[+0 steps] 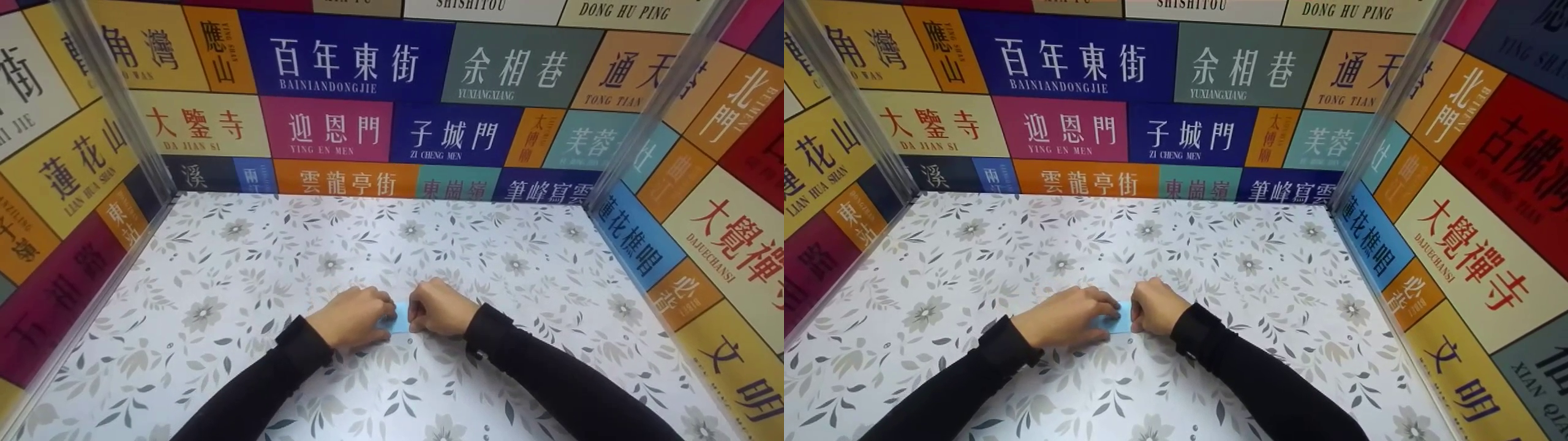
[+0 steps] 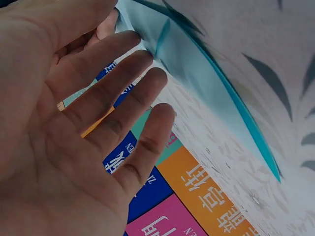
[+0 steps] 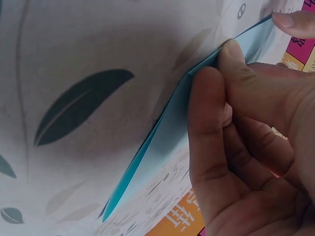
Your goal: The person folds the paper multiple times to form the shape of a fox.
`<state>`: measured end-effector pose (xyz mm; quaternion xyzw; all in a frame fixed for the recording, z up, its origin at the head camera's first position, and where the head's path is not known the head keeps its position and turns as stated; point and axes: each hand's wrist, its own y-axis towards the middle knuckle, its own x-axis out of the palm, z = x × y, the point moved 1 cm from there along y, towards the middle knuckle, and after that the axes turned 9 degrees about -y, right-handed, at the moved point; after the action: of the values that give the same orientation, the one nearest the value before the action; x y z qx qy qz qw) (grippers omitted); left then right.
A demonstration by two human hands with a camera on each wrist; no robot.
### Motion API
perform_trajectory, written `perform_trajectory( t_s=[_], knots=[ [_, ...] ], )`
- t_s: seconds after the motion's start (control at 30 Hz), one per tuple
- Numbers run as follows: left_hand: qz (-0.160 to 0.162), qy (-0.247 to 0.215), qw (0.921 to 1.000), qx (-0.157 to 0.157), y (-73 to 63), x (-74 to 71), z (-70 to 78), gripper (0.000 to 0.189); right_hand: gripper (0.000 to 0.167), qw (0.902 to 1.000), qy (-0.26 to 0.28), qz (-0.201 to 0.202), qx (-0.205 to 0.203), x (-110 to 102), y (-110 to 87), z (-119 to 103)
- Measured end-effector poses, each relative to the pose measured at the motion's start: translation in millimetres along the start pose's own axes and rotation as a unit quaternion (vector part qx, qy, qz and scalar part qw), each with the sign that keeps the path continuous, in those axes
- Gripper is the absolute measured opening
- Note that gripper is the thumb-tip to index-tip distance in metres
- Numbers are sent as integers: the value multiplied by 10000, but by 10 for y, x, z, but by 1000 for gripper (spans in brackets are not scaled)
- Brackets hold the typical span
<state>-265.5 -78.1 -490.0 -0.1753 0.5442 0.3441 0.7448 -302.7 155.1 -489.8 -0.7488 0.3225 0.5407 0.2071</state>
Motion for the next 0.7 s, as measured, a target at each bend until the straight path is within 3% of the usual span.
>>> perform_trajectory(
  t_s=[0.27,0.47,0.7],
  knots=[
    [38,226,9997,-121,-4,65,49,30,17,10000,-49,70,-42,10,0,15],
    [-60,57,9997,-226,2,89,68,30,17,10000,-24,47,15,27,-27,12],
    [95,36,9998,-170,2,85,51,26,17,9997,-104,184,-109,27,-14,36]
  ],
)
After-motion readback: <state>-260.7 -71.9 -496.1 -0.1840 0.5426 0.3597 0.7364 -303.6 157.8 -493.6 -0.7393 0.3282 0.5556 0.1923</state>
